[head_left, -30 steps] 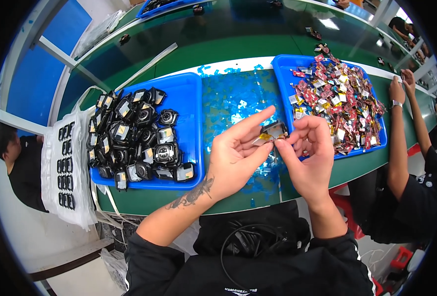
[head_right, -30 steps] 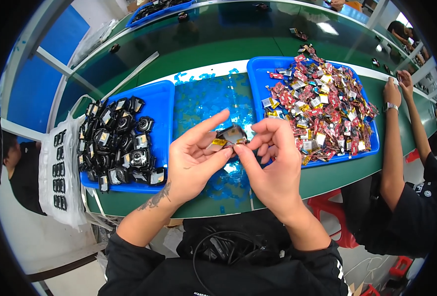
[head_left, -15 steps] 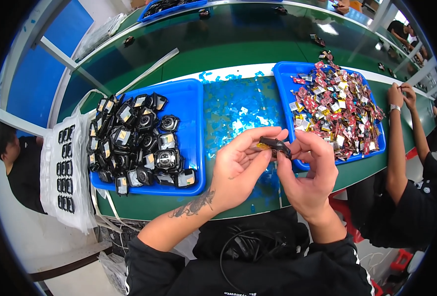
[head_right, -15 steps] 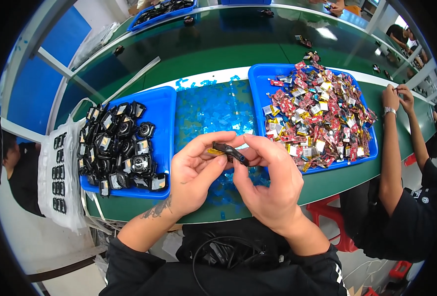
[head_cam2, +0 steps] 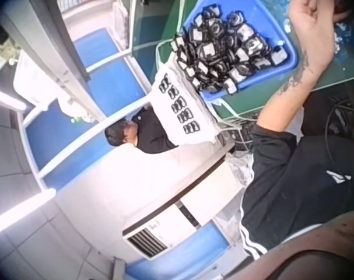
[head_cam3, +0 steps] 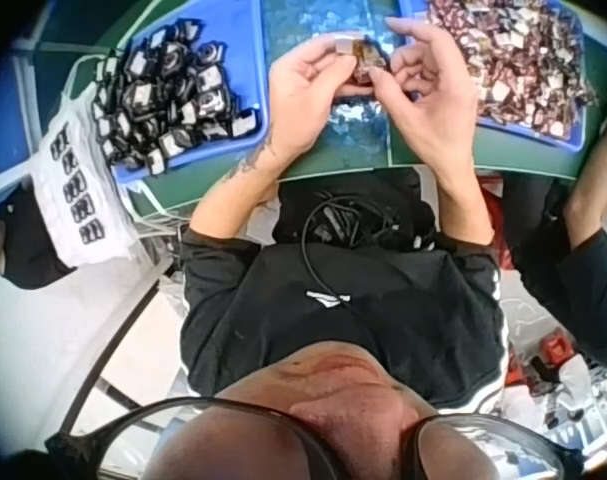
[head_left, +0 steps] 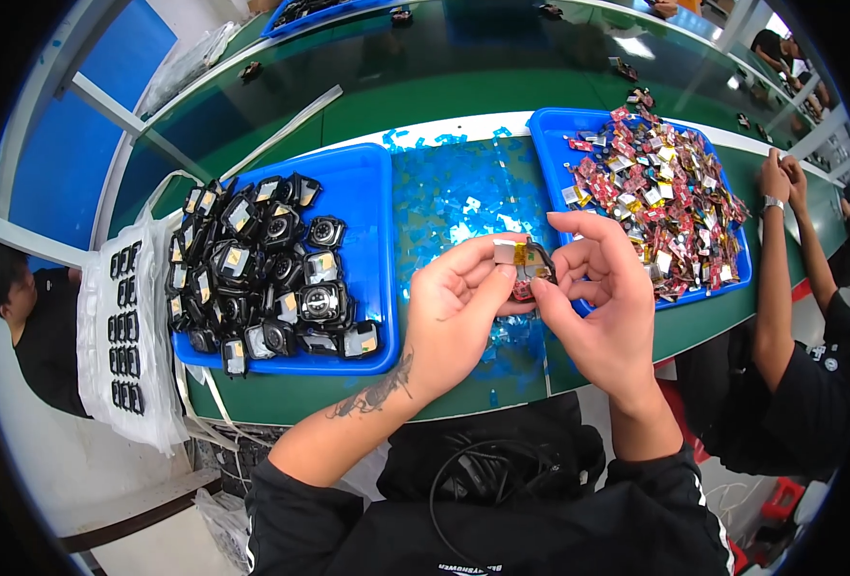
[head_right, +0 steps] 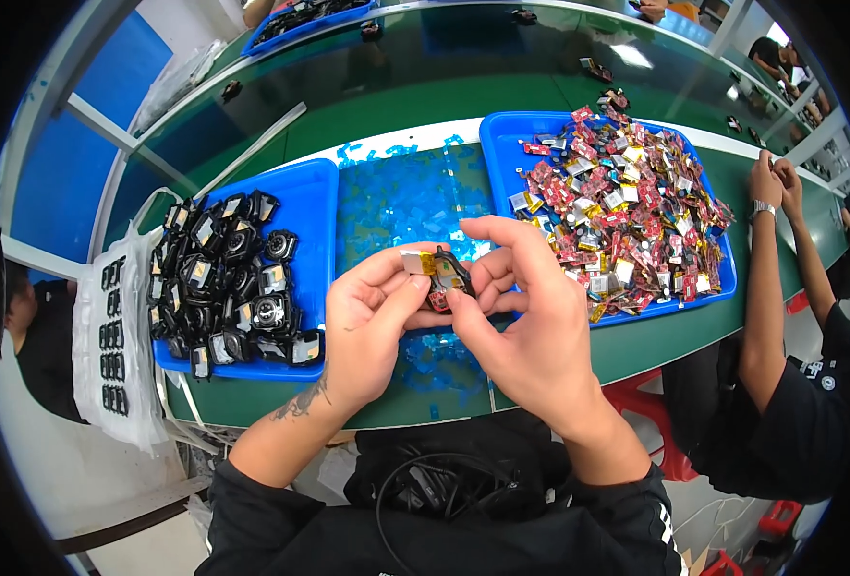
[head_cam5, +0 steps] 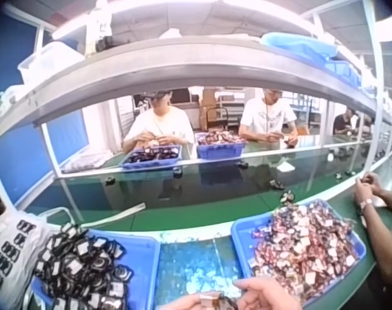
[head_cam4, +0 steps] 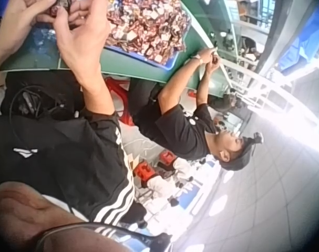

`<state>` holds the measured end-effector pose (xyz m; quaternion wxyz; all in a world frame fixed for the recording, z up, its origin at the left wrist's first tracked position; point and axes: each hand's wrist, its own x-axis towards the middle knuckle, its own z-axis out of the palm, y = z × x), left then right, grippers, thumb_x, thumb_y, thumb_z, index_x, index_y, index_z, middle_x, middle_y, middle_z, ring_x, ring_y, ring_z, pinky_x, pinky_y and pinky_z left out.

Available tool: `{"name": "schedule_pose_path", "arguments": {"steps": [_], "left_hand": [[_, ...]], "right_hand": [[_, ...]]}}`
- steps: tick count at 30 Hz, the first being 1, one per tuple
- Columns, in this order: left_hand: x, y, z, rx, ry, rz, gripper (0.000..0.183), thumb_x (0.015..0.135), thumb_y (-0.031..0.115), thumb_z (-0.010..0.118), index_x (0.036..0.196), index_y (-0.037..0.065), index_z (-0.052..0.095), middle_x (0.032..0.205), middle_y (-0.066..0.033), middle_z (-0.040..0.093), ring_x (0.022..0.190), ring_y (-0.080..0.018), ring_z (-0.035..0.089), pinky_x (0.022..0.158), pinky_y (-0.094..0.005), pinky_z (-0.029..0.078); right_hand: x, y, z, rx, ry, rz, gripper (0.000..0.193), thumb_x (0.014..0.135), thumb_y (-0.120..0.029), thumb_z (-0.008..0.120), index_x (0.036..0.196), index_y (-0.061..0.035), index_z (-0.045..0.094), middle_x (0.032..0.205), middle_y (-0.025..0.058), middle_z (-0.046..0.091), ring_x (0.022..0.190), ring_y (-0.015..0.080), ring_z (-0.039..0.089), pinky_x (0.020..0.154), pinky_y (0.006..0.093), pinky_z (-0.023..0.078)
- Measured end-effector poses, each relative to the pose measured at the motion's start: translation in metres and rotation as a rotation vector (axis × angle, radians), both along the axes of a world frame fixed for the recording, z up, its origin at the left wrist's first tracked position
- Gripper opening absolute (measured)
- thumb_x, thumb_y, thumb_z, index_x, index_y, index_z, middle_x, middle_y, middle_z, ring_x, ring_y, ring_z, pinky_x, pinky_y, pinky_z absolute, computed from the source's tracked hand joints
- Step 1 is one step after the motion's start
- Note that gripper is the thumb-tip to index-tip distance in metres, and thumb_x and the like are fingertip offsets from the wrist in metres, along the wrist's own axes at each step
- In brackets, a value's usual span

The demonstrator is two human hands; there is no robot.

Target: The person is seen assembling small electronic components, specifically attaching a small board to a black plastic housing on a production line.

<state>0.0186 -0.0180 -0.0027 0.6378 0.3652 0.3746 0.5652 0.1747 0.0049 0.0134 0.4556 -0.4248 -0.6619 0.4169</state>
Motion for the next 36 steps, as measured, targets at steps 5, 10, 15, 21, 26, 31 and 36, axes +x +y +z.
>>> {"name": "schedule_pose_path", "arguments": {"steps": [5, 10, 15, 21, 26, 31, 36], "left_hand": [[0.002, 0.001, -0.007, -0.009, 0.016, 0.041, 0.025, 0.096, 0.002, 0.050, 0.119, -0.007, 0.054, 0.108, -0.0144, 0.066, 0.096, -0.0175, 0.067, 0.083, -0.0312, 0.058], [-0.001, 0.000, -0.007, -0.007, -0.037, 0.085, 0.020, 0.094, 0.000, 0.051, 0.112, -0.006, 0.055, 0.101, -0.0120, 0.066, 0.091, -0.0137, 0.066, 0.076, -0.0270, 0.056], [-0.004, 0.006, -0.011, 0.019, -0.002, -0.026, 0.036, 0.094, -0.003, 0.050, 0.129, -0.003, 0.044, 0.121, -0.0176, 0.058, 0.102, -0.0180, 0.063, 0.083, -0.0293, 0.056], [0.001, -0.002, -0.012, 0.749, 0.648, 0.546, 0.071, 0.081, 0.005, 0.067, 0.141, -0.006, 0.030, 0.145, -0.0281, 0.031, 0.123, -0.0397, 0.050, 0.092, -0.0389, 0.052], [0.005, -0.011, -0.010, 1.212, 0.932, 0.541, 0.064, 0.069, 0.001, 0.072, 0.126, 0.010, 0.046, 0.130, -0.0268, 0.051, 0.104, -0.0372, 0.060, 0.086, -0.0427, 0.053], [0.002, -0.004, -0.019, 1.242, 0.959, 0.557, 0.067, 0.070, 0.001, 0.072, 0.129, 0.011, 0.043, 0.131, -0.0258, 0.051, 0.104, -0.0361, 0.060, 0.084, -0.0424, 0.053], [0.003, -0.012, -0.010, 1.259, 0.968, 0.540, 0.058, 0.074, 0.000, 0.068, 0.127, 0.012, 0.047, 0.127, -0.0224, 0.054, 0.106, -0.0331, 0.060, 0.085, -0.0412, 0.053]], "right_hand": [[-0.003, 0.003, -0.004, -0.005, -0.037, 0.020, 0.049, 0.076, 0.008, 0.068, 0.121, -0.0047, 0.055, 0.080, 0.0018, 0.057, 0.070, 0.0057, 0.057, 0.064, 0.0204, 0.053], [-0.009, 0.005, -0.006, -0.062, -0.060, 0.038, 0.047, 0.076, 0.008, 0.068, 0.119, -0.0040, 0.055, 0.081, 0.0004, 0.056, 0.073, 0.0046, 0.056, 0.065, 0.0188, 0.051], [-0.009, 0.007, 0.001, -0.161, -0.002, 0.042, 0.044, 0.078, 0.009, 0.066, 0.119, -0.0018, 0.054, 0.084, -0.0002, 0.056, 0.078, 0.0048, 0.056, 0.065, 0.0179, 0.051], [-0.016, 0.075, 0.039, -0.112, -0.066, 0.150, 0.036, 0.083, -0.001, 0.064, 0.117, 0.0018, 0.053, 0.085, 0.0071, 0.067, 0.078, 0.0117, 0.064, 0.069, 0.0214, 0.051], [-0.071, 0.206, 0.022, -0.301, -0.234, 0.181, 0.036, 0.080, -0.008, 0.071, 0.112, -0.0013, 0.056, 0.084, 0.0078, 0.070, 0.077, 0.0103, 0.064, 0.065, 0.0218, 0.050], [-0.090, 0.269, -0.037, -0.300, -0.460, 0.055, 0.041, 0.066, -0.006, 0.084, 0.099, 0.0002, 0.060, 0.071, 0.0052, 0.062, 0.056, 0.0117, 0.056, 0.047, 0.0270, 0.046], [-0.086, 0.263, -0.040, 0.185, -0.710, -0.074, 0.032, 0.073, -0.017, 0.077, 0.099, -0.0030, 0.066, 0.079, 0.0096, 0.068, 0.076, 0.0263, 0.067, 0.070, 0.0368, 0.053]]}}
